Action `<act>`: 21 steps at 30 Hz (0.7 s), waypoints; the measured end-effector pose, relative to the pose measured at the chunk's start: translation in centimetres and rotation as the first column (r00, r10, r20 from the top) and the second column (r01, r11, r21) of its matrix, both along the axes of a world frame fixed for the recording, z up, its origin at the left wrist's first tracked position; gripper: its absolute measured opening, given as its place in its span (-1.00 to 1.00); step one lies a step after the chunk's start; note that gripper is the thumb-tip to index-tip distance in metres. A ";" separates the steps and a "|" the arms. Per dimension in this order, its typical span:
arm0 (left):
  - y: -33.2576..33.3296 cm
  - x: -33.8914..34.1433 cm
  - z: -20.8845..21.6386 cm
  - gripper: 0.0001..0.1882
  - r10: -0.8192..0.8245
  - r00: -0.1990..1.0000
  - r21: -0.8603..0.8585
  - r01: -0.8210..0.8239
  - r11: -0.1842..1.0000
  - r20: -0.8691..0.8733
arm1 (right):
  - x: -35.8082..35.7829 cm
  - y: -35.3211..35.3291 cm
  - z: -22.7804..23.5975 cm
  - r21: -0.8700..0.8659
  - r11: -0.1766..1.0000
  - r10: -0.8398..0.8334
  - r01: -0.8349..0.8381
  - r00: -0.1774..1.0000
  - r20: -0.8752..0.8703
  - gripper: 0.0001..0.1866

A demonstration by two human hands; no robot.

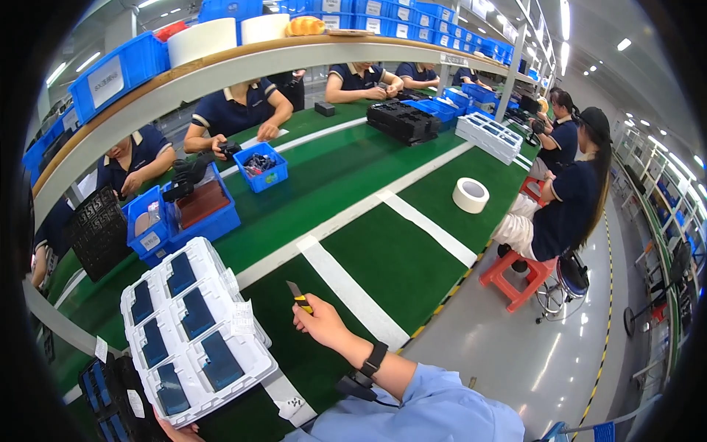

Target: The recorder is at an industrial assembly line, using a utility knife to trim or apply tape/film to small electronic glass or plastic panels.

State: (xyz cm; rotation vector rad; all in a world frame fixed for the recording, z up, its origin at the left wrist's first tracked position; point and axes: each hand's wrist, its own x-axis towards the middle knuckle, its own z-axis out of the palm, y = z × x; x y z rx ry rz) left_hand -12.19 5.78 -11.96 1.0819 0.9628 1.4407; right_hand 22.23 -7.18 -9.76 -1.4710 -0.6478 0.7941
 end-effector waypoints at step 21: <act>-4.6 -1.4 5.1 -0.61 0.187 0.863 0.224 -0.088 0.971 -0.470 | -1.9 -0.9 5.2 0.248 0.968 0.067 -0.048 0.996 -0.066 -0.91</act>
